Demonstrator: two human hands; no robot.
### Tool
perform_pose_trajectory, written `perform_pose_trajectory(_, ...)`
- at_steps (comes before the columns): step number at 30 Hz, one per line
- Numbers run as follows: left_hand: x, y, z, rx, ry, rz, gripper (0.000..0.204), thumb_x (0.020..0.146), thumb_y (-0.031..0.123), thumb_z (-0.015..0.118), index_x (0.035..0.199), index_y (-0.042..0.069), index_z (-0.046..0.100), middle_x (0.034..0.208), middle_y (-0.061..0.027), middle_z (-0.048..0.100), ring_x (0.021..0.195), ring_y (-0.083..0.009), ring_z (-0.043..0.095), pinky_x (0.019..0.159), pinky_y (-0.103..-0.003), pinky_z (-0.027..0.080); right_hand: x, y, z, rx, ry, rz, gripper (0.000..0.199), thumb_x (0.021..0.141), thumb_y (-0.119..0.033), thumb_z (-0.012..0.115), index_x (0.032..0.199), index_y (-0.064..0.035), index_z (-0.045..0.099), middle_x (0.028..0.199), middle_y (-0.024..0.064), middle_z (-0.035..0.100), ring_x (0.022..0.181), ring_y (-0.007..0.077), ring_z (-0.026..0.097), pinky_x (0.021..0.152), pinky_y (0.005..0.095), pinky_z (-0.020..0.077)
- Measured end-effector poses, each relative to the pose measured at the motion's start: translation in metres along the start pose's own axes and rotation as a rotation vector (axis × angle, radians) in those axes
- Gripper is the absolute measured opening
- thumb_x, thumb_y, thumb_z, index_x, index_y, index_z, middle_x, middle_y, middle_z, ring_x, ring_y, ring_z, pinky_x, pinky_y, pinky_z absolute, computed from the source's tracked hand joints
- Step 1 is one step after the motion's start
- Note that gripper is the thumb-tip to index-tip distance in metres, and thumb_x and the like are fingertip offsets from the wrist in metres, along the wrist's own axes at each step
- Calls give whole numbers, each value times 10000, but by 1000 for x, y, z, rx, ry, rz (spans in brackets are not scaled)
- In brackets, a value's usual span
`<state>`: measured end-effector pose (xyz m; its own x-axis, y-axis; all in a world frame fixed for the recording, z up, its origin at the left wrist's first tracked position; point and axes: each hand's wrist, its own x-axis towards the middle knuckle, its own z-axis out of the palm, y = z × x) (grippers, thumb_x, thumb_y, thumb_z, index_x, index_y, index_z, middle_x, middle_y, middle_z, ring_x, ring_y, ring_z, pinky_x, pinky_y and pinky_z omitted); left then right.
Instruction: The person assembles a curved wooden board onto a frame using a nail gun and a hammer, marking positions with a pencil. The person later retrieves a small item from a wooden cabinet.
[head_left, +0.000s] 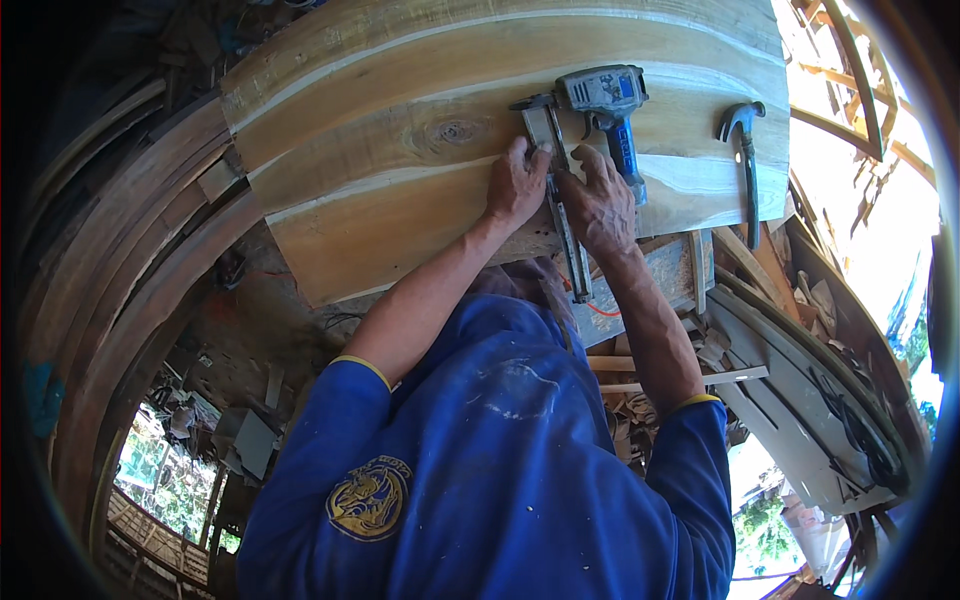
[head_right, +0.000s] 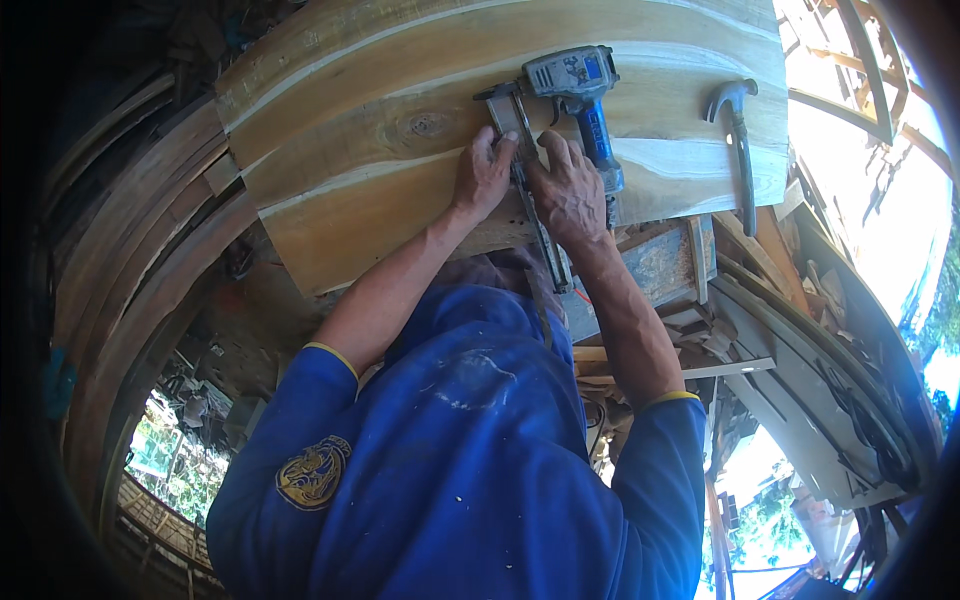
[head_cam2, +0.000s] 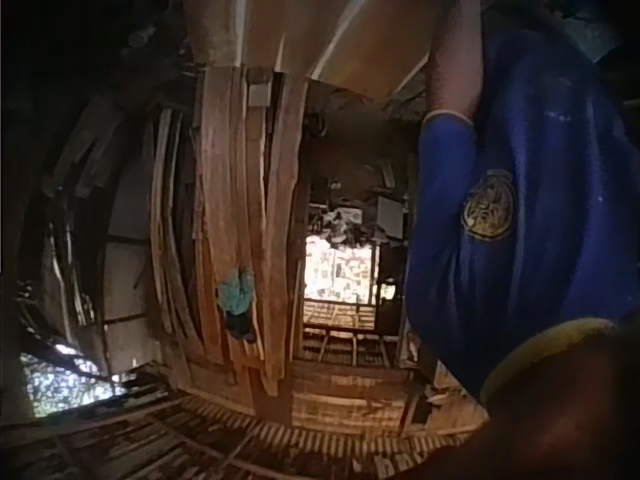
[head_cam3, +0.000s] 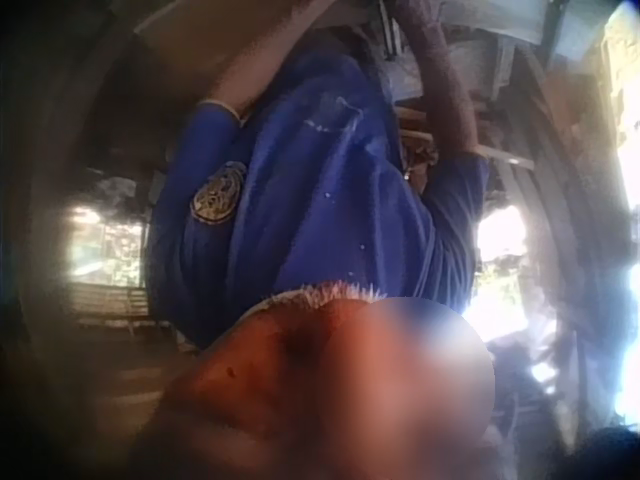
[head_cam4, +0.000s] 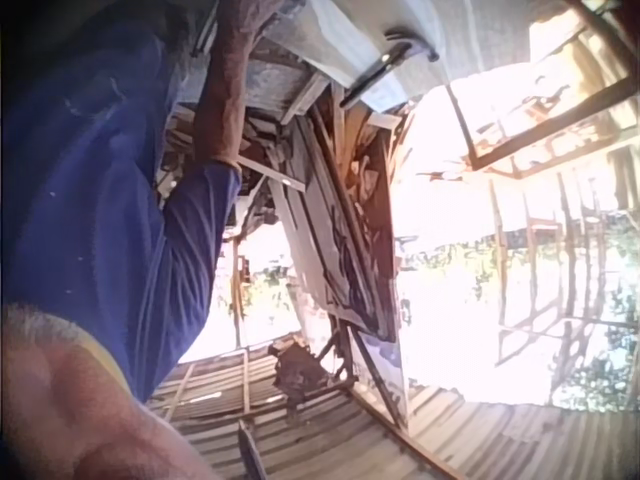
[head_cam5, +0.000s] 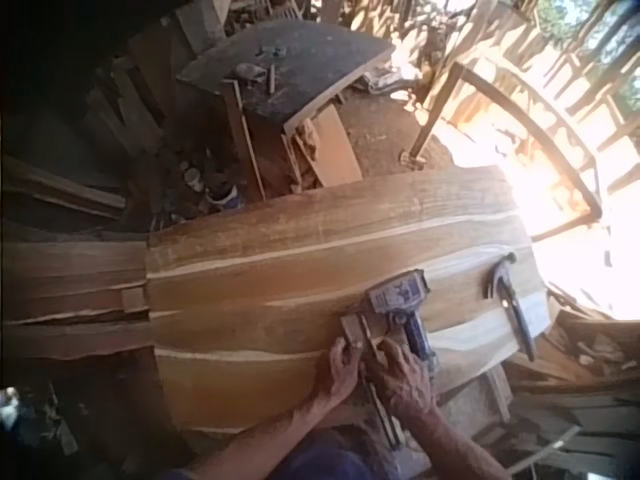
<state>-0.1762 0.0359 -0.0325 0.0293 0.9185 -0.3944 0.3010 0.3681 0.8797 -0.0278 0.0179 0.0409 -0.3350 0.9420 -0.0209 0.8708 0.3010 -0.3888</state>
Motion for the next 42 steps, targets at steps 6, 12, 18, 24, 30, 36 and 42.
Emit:
perform_pose_trajectory(6,4,-13,1,-88,-54,-63,365,985,345,581,916,-13,558,752,-286,603,727,-485,606,651,-515,464,4,6,4,-61,-20,-178,212,804,-151,624,944,6,649,1223,165,549,1132,339,574,911,437,510)
perform_pose_trajectory(12,7,-29,6,-224,-78,-71,350,1003,332,554,916,-7,550,756,-273,584,753,-475,603,678,-505,458,16,11,-3,-93,-88,-237,226,827,-146,601,967,19,667,1226,132,546,1130,280,559,880,390,492)
perform_pose_trajectory(18,7,-54,5,-212,-171,70,314,1051,332,487,1057,27,558,889,-84,592,764,-195,619,689,-358,568,12,18,-5,-77,-90,-296,265,805,-166,629,997,13,657,1234,146,547,1114,298,581,902,412,514)
perform_pose_trajectory(24,9,-69,7,-207,-210,57,336,1066,345,459,1189,42,538,1004,-75,620,814,-183,676,686,-350,599,8,14,-7,-96,-109,-286,140,826,-147,622,896,-33,661,1202,118,553,1083,242,579,807,374,509)
perform_pose_trajectory(30,8,-66,6,-315,-236,5,357,1062,345,453,1235,40,524,1038,-106,626,839,-195,689,697,-353,600,25,16,-1,-58,-51,-367,167,821,-156,635,925,-26,654,1133,100,554,1052,226,581,775,349,509)
perform_pose_trajectory(36,5,-28,-15,-443,-384,-128,360,1013,248,521,1290,19,491,1112,-125,639,951,-216,692,781,-367,604,31,24,2,-112,-52,-407,207,823,-164,636,971,-19,648,1118,93,551,1049,226,575,758,347,495)
perform_pose_trajectory(42,4,-25,-10,-534,-388,17,421,938,91,607,1320,-13,461,1197,-140,642,1090,-217,659,846,-376,605,30,22,2,-103,-78,-368,284,836,-143,609,1082,-3,630,1162,120,542,1087,265,570,828,377,484)
